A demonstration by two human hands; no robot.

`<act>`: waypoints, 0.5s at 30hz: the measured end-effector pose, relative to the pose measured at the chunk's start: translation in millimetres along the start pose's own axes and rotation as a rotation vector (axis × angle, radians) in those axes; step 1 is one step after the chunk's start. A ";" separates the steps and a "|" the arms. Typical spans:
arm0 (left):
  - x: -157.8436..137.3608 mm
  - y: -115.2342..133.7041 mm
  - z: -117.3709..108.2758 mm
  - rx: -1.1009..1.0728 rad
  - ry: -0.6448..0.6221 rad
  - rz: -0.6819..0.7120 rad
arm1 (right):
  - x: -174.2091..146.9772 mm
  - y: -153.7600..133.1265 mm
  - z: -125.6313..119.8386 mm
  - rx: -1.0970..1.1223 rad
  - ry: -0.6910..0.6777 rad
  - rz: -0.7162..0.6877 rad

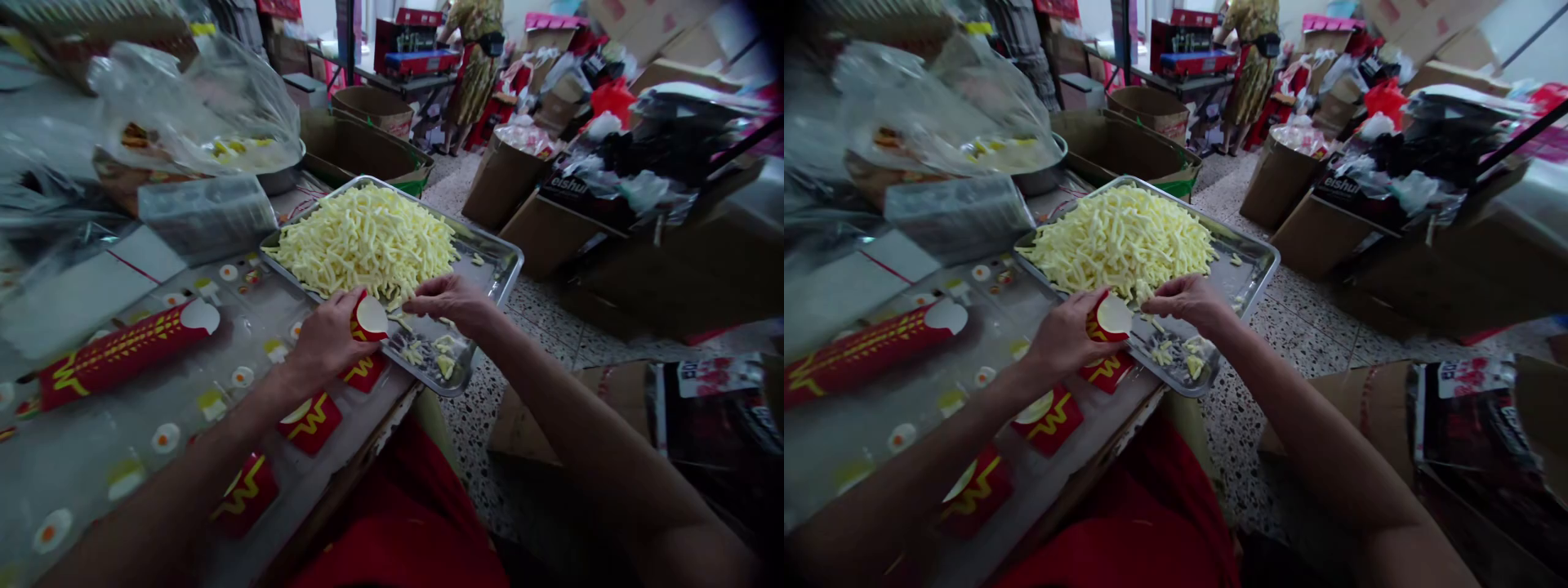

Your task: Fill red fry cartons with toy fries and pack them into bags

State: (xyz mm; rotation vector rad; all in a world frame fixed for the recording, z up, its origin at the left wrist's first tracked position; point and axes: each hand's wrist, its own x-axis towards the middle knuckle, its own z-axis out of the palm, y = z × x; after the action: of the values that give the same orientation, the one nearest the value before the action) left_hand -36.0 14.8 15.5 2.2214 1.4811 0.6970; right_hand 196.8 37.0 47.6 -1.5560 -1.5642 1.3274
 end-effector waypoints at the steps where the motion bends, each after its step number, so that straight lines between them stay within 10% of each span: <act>1: -2.3 1.9 3.3 -0.011 0.019 0.001 | -1.0 -6.4 6.0 0.035 -0.002 0.012; 10: -29.2 4.1 17.3 -0.022 0.258 -0.140 | -15.7 -28.1 95.4 -0.869 0.095 -0.392; 15: -63.2 -14.2 -10.2 -0.006 0.360 -0.193 | -23.4 -52.2 126.5 -0.677 -0.126 -0.569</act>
State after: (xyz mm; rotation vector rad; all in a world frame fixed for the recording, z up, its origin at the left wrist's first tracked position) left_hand -73.0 -38.2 3.6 1.9856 1.8276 1.0750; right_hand 65.9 -8.8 55.8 -1.2105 -2.4666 0.6095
